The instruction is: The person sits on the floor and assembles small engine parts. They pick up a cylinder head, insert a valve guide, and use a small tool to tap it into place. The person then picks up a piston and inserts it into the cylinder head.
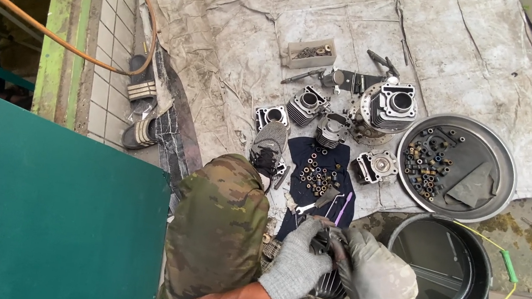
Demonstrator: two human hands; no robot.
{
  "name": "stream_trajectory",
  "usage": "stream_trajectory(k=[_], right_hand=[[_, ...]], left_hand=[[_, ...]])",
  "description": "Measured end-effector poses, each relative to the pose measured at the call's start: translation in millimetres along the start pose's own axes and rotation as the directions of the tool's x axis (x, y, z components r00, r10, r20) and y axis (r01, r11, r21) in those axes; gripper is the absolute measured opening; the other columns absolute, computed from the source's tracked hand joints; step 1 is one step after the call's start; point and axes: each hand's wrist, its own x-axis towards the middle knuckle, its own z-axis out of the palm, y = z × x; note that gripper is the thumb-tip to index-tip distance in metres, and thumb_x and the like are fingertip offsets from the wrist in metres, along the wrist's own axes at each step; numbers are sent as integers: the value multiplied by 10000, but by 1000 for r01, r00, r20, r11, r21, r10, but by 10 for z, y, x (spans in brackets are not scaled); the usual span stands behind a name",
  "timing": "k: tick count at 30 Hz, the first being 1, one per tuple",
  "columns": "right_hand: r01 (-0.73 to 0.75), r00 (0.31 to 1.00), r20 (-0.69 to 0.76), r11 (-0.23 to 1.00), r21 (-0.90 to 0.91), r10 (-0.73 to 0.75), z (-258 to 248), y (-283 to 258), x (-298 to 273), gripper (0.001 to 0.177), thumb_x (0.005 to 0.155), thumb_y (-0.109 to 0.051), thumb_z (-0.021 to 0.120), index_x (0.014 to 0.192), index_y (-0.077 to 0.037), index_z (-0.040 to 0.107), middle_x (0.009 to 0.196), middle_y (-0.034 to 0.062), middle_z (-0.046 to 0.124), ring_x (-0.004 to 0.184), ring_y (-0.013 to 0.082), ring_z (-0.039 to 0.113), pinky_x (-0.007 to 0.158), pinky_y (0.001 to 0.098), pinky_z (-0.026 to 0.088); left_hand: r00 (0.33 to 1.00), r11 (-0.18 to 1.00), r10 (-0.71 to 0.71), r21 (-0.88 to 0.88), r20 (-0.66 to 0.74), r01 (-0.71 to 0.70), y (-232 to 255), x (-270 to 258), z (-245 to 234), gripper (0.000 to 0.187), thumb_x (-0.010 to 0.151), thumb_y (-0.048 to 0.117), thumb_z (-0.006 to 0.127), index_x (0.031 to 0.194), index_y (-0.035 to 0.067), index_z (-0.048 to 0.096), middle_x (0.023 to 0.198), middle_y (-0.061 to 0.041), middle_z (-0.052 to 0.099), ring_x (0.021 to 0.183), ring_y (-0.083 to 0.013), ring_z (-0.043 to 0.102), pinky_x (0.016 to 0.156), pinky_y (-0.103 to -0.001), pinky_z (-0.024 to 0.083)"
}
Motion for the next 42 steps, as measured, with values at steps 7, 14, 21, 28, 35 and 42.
stream_trajectory(k=[7, 14, 21, 28, 35, 42], right_hand=[[-15, 1000, -5, 999, 43, 16, -1, -23, -11, 246, 952, -527, 566, 974, -287, 618, 856, -89, 695, 687, 237, 712, 527, 464, 562], [75, 996, -51, 987, 139, -68, -183, -93, 3, 192, 962, -420, 568, 1087, -280, 610, 1141, -103, 656, 762, 205, 732, 526, 427, 573], [86, 979, -186, 996, 40, -77, -52, -51, 12, 239, 977, -432, 618, 871, -219, 643, 801, -33, 682, 655, 223, 692, 539, 429, 542], [96, 984, -152, 995, 28, -91, 46, 6, -50, 211, 950, -446, 634, 952, -236, 613, 940, -9, 639, 740, 204, 656, 578, 397, 544], [18, 999, 29, 1000, 18, -19, -230, -105, 36, 284, 962, -507, 528, 1072, -265, 630, 1158, -114, 636, 682, 264, 739, 444, 487, 566], [54, 993, -106, 999, -6, -55, -63, -62, 9, 265, 990, -501, 545, 942, -261, 648, 780, -24, 656, 596, 269, 687, 449, 469, 521]], left_hand=[[988, 987, 156, -25, -13, -156, -88, 22, -4, 463, 686, -69, 695, 1088, 160, 681, 1058, -16, 711, 996, -143, 673, 906, -256, 562], [994, 994, 105, 18, -1, -105, 132, -74, -30, 437, 702, -106, 649, 1052, 156, 672, 1012, -8, 700, 968, -143, 675, 901, -245, 566], [999, 966, -43, -255, 10, 44, -84, 30, 29, 476, 725, -195, 642, 1099, 98, 671, 1034, -71, 705, 978, -171, 656, 813, -270, 627], [990, 832, -143, -539, 17, 129, -86, 42, 11, 275, 831, -64, 645, 1055, 89, 693, 1060, -89, 700, 1012, -233, 661, 899, -368, 576], [996, 997, -73, -32, 42, 74, 263, -134, -65, 512, 722, -140, 694, 1136, 161, 672, 1033, -29, 726, 949, -159, 689, 864, -281, 613], [999, 998, 52, 22, -10, -52, 28, -36, -56, 509, 665, -93, 714, 1108, 156, 688, 1028, -27, 756, 965, -169, 726, 899, -280, 597]])
